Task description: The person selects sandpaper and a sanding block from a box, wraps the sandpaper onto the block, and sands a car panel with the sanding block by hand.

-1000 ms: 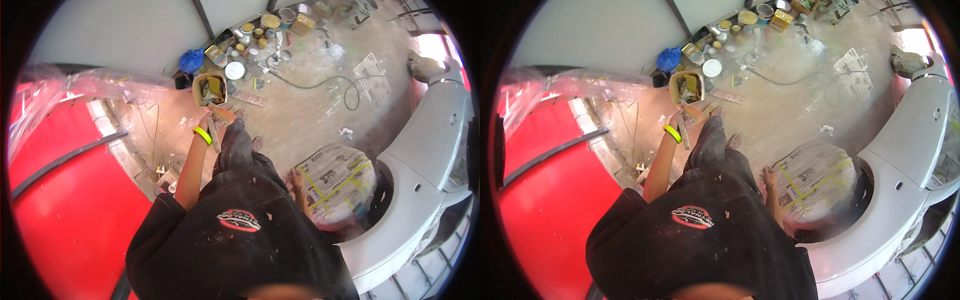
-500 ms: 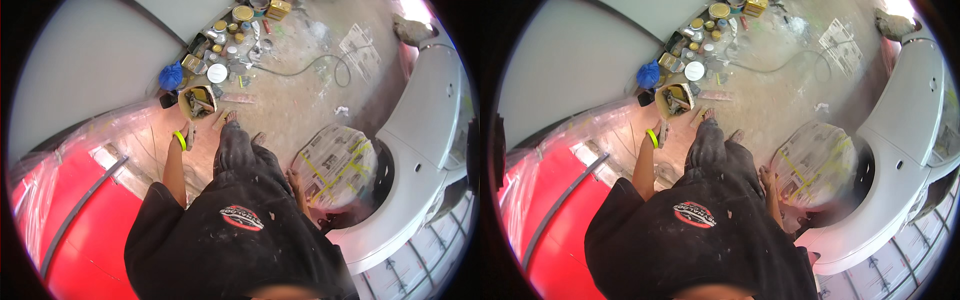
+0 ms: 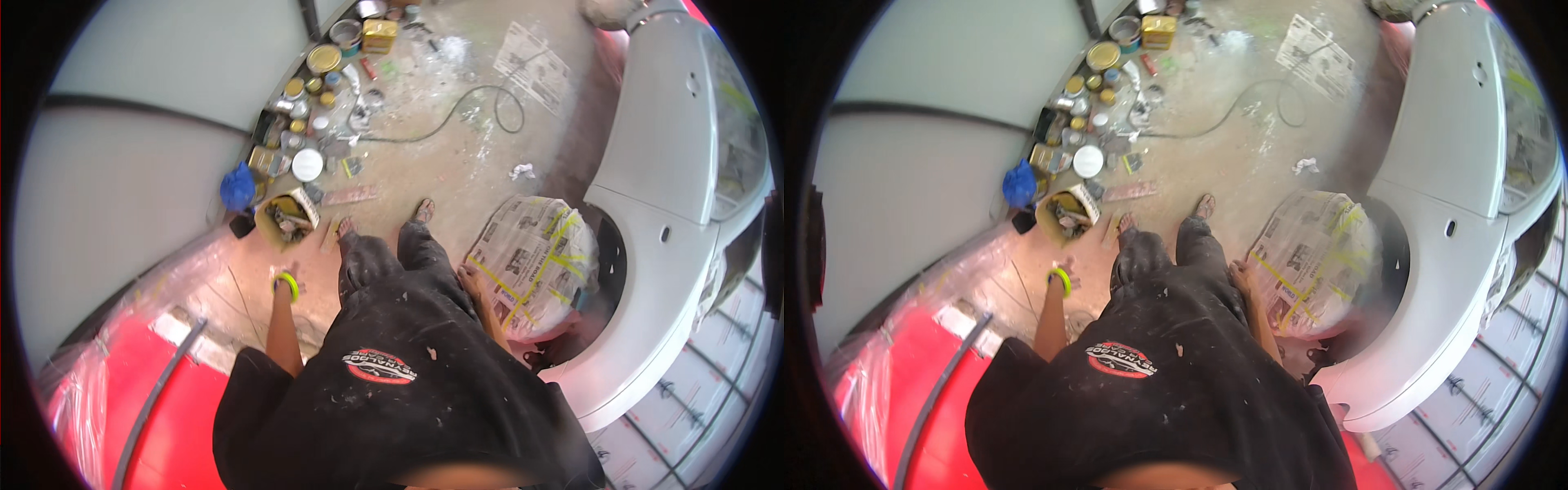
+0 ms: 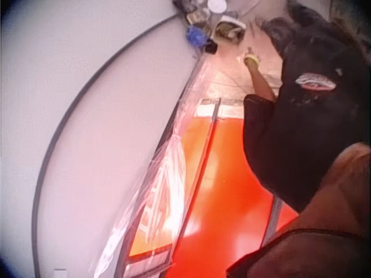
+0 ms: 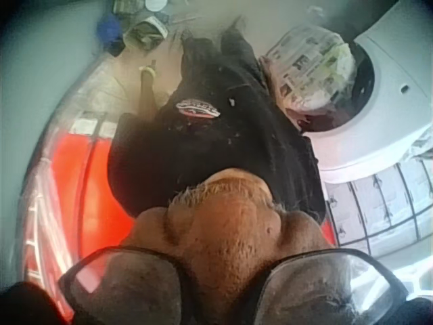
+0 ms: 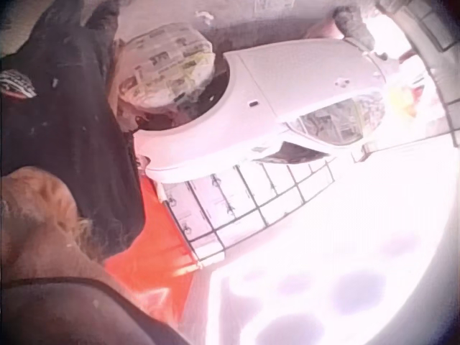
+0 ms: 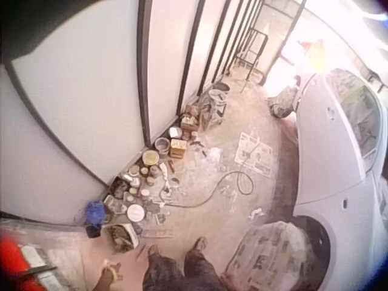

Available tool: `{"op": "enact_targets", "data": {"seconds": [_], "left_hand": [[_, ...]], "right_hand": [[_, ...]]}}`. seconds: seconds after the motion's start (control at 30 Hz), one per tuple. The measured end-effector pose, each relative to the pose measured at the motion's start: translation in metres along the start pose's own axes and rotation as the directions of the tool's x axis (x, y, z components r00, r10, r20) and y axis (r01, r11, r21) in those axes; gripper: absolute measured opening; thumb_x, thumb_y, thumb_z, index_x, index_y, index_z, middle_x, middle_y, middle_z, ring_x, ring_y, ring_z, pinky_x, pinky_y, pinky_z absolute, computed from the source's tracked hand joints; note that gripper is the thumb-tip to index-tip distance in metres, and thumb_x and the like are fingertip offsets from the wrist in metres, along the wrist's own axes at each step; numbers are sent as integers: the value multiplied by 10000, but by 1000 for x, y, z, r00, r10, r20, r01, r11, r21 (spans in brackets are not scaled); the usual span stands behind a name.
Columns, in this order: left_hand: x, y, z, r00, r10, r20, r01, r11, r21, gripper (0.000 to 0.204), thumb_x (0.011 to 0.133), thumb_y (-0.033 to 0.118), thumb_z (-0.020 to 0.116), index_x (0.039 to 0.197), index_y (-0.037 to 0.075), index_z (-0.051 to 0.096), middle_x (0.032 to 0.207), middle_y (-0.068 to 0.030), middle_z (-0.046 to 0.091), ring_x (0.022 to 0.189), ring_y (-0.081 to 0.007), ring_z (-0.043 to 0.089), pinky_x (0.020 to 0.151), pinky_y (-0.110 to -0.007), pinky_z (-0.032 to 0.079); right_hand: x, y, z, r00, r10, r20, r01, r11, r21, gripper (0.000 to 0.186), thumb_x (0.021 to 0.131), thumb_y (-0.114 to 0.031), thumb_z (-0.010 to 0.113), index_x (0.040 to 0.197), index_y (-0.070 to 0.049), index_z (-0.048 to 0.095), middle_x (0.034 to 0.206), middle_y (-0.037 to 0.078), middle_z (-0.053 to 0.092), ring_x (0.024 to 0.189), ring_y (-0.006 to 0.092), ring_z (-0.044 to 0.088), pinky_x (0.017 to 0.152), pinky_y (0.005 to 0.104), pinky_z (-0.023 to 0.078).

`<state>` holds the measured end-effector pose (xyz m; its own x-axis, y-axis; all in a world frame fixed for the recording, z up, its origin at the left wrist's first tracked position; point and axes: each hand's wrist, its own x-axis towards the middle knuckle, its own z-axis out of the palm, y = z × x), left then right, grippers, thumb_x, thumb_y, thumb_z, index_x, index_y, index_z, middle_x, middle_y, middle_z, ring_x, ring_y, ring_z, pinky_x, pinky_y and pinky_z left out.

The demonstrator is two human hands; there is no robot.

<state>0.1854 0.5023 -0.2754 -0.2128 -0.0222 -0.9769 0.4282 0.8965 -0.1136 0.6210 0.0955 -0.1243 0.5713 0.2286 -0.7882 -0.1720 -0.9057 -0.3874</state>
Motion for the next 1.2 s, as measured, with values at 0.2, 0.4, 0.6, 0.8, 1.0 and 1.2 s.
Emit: {"op": "enact_targets", "data": {"seconds": [0.2,0.4,0.6,0.8,1.0,1.2], "left_hand": [[-116,-24,129,983,-15,184,-23,979,201,680,955,585,607,1408,85,519,1341,-152,616,1222,-391,584,964,-560,510],[-193,27,199,962,202,185,-250,924,290,654,958,564,605,1395,82,529,1310,-148,625,1203,-377,592,951,-539,514],[-220,67,272,904,348,249,-423,816,394,628,962,542,603,1381,79,540,1279,-144,633,1184,-362,599,939,-518,518],[-264,266,481,677,480,558,-736,472,486,602,965,521,600,1368,76,550,1248,-140,642,1165,-348,607,926,-497,522],[-296,403,637,461,428,778,-882,120,456,576,969,500,598,1355,73,561,1217,-136,651,1146,-334,615,914,-476,526],[-277,404,606,495,413,764,-849,44,526,551,972,479,596,1341,70,571,1186,-132,660,1127,-319,622,902,-455,530]], "right_hand": [[74,57,-29,981,-92,-172,95,995,6,456,971,-374,616,1192,14,711,1013,166,746,942,265,709,878,382,533],[156,99,-97,993,4,-120,26,967,254,386,960,-350,633,1058,4,749,900,90,731,767,190,665,708,354,524],[186,79,-176,991,131,-7,-123,945,304,308,934,-311,627,881,-14,689,785,56,652,634,171,568,574,371,457],[234,49,-192,999,50,3,-50,989,142,405,946,-381,635,1137,-44,754,820,108,723,674,207,670,632,381,547],[252,-30,-212,995,47,-92,-26,974,224,435,920,-377,658,1117,-2,757,816,135,727,674,221,680,632,397,548],[279,-83,-261,964,212,-160,-65,773,631,353,959,-284,649,1087,32,741,825,98,707,675,181,677,547,320,525]]}}
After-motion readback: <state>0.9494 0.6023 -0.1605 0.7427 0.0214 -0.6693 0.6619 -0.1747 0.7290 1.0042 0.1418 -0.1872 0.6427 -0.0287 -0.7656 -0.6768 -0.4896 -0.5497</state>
